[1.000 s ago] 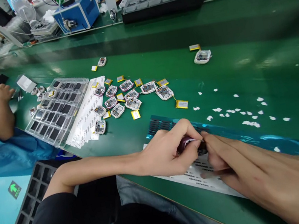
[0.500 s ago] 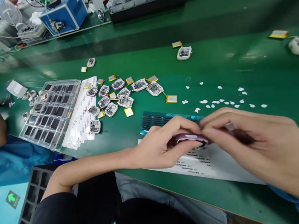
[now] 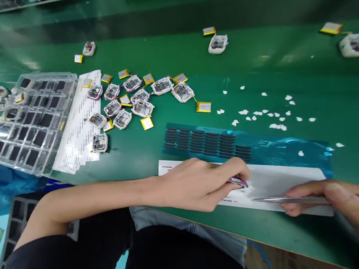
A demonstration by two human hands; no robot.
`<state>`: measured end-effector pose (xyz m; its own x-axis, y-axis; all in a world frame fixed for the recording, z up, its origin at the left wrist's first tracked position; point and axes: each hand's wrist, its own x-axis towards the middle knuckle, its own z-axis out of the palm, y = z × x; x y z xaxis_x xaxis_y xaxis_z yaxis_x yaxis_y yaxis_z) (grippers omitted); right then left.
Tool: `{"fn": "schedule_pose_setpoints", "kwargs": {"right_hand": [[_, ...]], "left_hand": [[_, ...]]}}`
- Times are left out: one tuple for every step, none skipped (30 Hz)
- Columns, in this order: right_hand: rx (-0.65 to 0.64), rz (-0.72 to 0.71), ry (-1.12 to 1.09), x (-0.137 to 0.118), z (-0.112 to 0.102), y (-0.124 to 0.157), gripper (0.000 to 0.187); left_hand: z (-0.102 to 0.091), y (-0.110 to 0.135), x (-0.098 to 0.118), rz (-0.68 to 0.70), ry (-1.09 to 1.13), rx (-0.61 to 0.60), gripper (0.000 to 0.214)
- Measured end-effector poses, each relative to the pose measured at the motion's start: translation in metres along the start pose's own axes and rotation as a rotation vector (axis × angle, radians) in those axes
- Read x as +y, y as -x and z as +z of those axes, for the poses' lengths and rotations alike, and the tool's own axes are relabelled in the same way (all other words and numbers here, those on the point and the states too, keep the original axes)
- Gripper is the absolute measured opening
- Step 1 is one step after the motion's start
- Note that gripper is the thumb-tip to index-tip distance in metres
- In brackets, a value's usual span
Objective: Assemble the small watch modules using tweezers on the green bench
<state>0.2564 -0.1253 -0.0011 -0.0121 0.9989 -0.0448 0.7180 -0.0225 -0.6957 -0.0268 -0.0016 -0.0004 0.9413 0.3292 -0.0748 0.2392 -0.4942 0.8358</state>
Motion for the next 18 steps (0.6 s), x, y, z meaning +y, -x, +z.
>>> {"fn": "schedule_pose_setpoints", "kwargs": {"right_hand": [[0.005,0.038,-0.016,-0.002,0.002,0.000,0.054],[0.029,0.085,-0.027,-0.005,0.003,-0.001,0.056],[0.040,0.119,-0.046,-0.008,0.004,-0.002,0.058],[0.026,0.142,-0.080,-0.012,0.005,-0.003,0.058],[0.002,0.152,-0.119,-0.015,0.005,-0.004,0.058],[-0.027,0.151,-0.150,-0.017,0.005,-0.005,0.058],[-0.051,0.144,-0.164,-0.019,0.005,-0.005,0.057],[-0.059,0.131,-0.161,-0.020,0.005,-0.006,0.056],[-0.055,0.116,-0.146,-0.020,0.005,-0.006,0.054],[-0.046,0.098,-0.131,-0.020,0.004,-0.007,0.051],[-0.044,0.074,-0.123,-0.019,0.004,-0.007,0.048],[-0.061,0.052,-0.125,-0.017,0.003,-0.008,0.045],[-0.077,0.036,-0.129,-0.015,0.002,-0.008,0.044],[-0.092,0.021,-0.140,-0.013,0.001,-0.009,0.042],[-0.115,0.012,-0.153,-0.010,-0.001,-0.009,0.042],[-0.137,0.007,-0.168,-0.007,-0.003,-0.008,0.044],[-0.161,0.003,-0.178,-0.004,-0.004,-0.007,0.046],[-0.147,0.007,-0.160,-0.001,-0.006,-0.005,0.049]], "left_hand": [[0.001,0.000,0.000,-0.003,-0.009,-0.007,0.023],[0.001,-0.001,0.000,-0.009,-0.018,-0.014,0.023],[0.002,-0.001,0.000,-0.014,-0.027,-0.020,0.023],[0.002,-0.002,0.000,-0.018,-0.035,-0.025,0.023],[0.002,-0.002,0.000,-0.022,-0.044,-0.031,0.023],[0.002,-0.002,0.000,-0.030,-0.053,-0.036,0.023],[0.001,-0.003,0.001,-0.038,-0.060,-0.037,0.023],[0.001,-0.003,0.001,-0.045,-0.066,-0.035,0.024],[0.001,-0.003,0.001,-0.048,-0.071,-0.031,0.024],[0.002,-0.003,0.001,-0.049,-0.077,-0.027,0.024],[0.002,-0.003,0.001,-0.047,-0.084,-0.023,0.023],[0.002,-0.003,0.002,-0.042,-0.090,-0.021,0.023],[0.003,-0.003,0.002,-0.037,-0.098,-0.022,0.022],[0.003,-0.003,0.001,-0.030,-0.106,-0.022,0.021],[0.004,-0.003,0.001,-0.021,-0.108,-0.017,0.019],[0.004,-0.003,0.000,-0.010,-0.105,-0.008,0.018],[0.005,-0.003,0.000,0.001,-0.098,0.004,0.017],[0.005,-0.003,-0.001,0.010,-0.088,0.017,0.017]]}}
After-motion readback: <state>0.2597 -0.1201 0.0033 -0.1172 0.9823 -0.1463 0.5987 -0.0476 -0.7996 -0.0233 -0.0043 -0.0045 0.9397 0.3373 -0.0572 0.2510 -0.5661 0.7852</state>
